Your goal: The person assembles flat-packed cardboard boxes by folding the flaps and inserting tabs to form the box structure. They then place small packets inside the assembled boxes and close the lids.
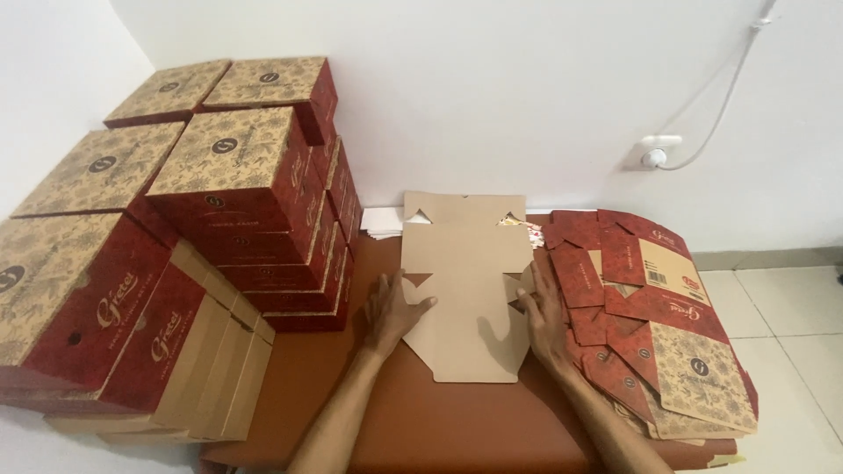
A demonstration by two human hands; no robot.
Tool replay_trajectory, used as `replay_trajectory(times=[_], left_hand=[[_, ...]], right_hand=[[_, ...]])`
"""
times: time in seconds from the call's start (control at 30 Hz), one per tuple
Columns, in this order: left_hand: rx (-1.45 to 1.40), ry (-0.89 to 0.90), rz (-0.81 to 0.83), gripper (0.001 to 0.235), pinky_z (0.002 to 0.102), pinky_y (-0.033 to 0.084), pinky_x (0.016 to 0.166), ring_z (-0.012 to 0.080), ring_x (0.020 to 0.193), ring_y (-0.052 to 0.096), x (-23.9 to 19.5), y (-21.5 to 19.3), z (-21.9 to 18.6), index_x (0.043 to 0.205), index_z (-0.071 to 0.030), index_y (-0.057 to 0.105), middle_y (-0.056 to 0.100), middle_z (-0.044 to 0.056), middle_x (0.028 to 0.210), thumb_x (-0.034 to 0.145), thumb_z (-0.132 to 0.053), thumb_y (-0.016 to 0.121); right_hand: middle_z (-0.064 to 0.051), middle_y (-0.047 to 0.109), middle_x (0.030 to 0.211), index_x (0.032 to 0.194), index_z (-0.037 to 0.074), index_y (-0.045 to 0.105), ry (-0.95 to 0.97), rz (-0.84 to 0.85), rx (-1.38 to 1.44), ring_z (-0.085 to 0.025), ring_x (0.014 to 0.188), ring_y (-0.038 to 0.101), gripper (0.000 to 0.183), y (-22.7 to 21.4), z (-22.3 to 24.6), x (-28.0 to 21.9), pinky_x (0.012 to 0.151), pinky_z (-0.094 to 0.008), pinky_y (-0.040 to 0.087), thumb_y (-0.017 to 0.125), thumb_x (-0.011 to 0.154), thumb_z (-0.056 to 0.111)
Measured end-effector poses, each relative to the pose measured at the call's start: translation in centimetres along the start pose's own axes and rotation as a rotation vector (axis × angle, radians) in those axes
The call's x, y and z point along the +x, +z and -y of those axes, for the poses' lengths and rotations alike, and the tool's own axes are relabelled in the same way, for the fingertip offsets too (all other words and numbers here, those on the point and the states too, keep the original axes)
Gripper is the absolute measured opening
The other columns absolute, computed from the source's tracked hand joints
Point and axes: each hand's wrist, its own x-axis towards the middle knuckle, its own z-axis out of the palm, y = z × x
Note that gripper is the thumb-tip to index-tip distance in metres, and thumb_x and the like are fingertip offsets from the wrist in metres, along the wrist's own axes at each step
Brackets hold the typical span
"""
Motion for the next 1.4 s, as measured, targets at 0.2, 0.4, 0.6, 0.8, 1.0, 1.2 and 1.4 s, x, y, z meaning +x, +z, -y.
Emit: replay_trajectory(times=[0.2, 0.4, 0.6, 0.8, 1.0, 1.2, 1.4], left_hand=[[0.022, 0.085, -0.127, 0.094, 0.06, 0.063, 0.088, 0.051, 0.124, 0.067, -0.1, 0.5, 0.7, 0.154, -0.003, 0.048, 0.05, 0.03, 0.148, 0.083, -0.05, 0.087], [-0.156, 0.236, -0.256, 0.065, 0.059, 0.059, 0.084, 0.0497, 0.109, 0.071, -0.5, 0.5, 1.0, 0.142, 0.001, 0.052, 0.064, 0.023, 0.114, 0.089, -0.027, 0.078], [-0.566, 0.538, -0.293, 0.05, 0.048, 0.059, 0.086, 0.039, 0.105, 0.071, 4.8, 6.9, 4.5, 0.134, 0.0, 0.051, 0.062, 0.019, 0.106, 0.095, -0.017, 0.077], [-0.177, 0.648, 0.01, 0.035, 0.055, 0.05, 0.107, 0.034, 0.125, 0.069, 0.3, 2.6, 1.9, 0.12, -0.011, 0.076, 0.075, 0.014, 0.123, 0.105, -0.037, 0.059], [0.186, 0.765, 0.037, 0.036, 0.067, 0.017, 0.129, 0.0307, 0.145, 0.056, 0.7, 3.4, 1.4, 0.132, -0.017, 0.073, 0.072, 0.008, 0.14, 0.104, -0.038, 0.061], [0.254, 0.674, 0.205, 0.051, 0.074, -0.001, 0.129, 0.038, 0.156, 0.041, 0.2, 3.8, 1.4, 0.155, -0.027, 0.057, 0.037, 0.011, 0.171, 0.111, -0.049, 0.043], [0.213, 0.681, 0.233, 0.054, 0.07, -0.002, 0.131, 0.043, 0.16, 0.03, -0.7, 2.7, 0.5, 0.156, -0.027, 0.057, 0.025, 0.018, 0.177, 0.109, -0.05, 0.045]], right_hand=[[-0.018, 0.067, 0.132, 0.168, 0.015, 0.04, -0.297, 0.09, -0.218, -0.035, 0.119, 0.069, 0.072, 0.7, 0.2, -0.7, 0.108, -0.05, 0.054, 0.064, 0.1, 0.022], [-0.001, 0.082, 0.106, 0.123, 0.027, 0.079, -0.428, 0.099, -0.822, -0.027, 0.122, 0.072, 0.025, 1.1, -1.4, 0.3, 0.11, -0.053, 0.049, 0.064, 0.103, 0.029], [0.008, 0.079, 0.103, 0.107, 0.043, 0.083, -0.673, -0.1, -1.229, -0.025, 0.128, 0.061, 0.023, 1.6, -4.9, 1.2, 0.113, -0.063, 0.033, 0.078, 0.091, 0.027], [0.006, 0.079, 0.112, 0.101, 0.038, 0.085, -0.624, 0.04, -1.271, -0.024, 0.117, 0.066, 0.017, 1.0, -1.4, 1.3, 0.099, -0.05, 0.045, 0.078, 0.088, 0.029], [-0.003, 0.08, 0.122, 0.113, 0.026, 0.083, -0.602, 0.32, -1.21, -0.026, 0.124, 0.071, 0.023, 2.1, -3.9, 4.1, 0.106, -0.048, 0.051, 0.069, 0.095, 0.021], [-0.013, 0.078, 0.113, 0.114, 0.019, 0.083, -0.756, 0.285, -0.931, -0.033, 0.108, 0.075, 0.027, 1.3, -2.2, 2.1, 0.091, -0.043, 0.058, 0.062, 0.099, 0.01], [-0.015, 0.063, 0.139, 0.125, 0.021, 0.077, -0.677, 0.328, -0.856, -0.036, 0.126, 0.064, 0.032, 1.2, -1.7, 1.0, 0.101, -0.046, 0.055, 0.058, 0.1, 0.017]])
